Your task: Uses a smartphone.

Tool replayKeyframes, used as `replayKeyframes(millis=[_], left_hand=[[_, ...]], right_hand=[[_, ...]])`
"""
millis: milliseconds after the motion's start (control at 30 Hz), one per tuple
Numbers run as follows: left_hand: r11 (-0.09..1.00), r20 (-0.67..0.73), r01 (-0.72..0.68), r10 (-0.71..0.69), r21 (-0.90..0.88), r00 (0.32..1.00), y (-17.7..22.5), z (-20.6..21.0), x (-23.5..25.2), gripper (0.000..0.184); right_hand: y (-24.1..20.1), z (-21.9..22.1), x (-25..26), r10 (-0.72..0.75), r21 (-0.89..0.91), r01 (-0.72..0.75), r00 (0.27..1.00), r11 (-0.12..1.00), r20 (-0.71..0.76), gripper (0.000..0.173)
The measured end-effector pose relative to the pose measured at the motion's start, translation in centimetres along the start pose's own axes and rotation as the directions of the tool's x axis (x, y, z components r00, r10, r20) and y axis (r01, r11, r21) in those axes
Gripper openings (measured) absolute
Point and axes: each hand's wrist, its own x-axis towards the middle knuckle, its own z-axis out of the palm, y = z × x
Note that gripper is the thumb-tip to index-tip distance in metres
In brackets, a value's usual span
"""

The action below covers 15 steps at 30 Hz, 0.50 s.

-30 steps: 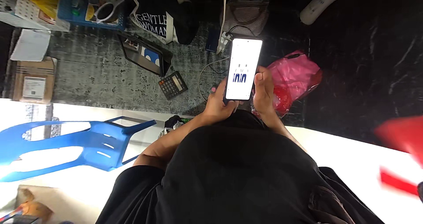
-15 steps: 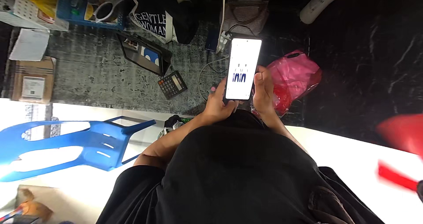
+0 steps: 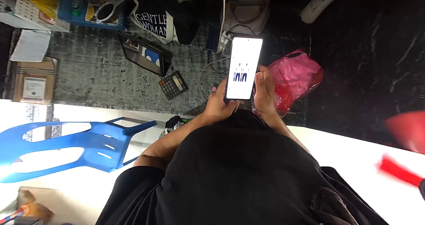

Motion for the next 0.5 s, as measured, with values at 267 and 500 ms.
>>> replayKeyframes(millis=[267, 500], left_hand=[[1.0, -0.007, 0.008, -0.008, 0.012, 1.0, 0.06, -0.01, 0.04, 0.073], [1.0, -0.007, 0.009, -0.009, -0.014, 1.0, 0.14, -0.01, 0.24, 0.073]], right_hand=[[-0.14, -0.11, 0.02, -0.007, -0.003, 0.007, 1.0, 1.0, 0.008, 0.045], [-0.22, -0.07, 0.16, 0.0, -0.002, 0.0, 1.0, 1.0, 0.005, 0.045]])
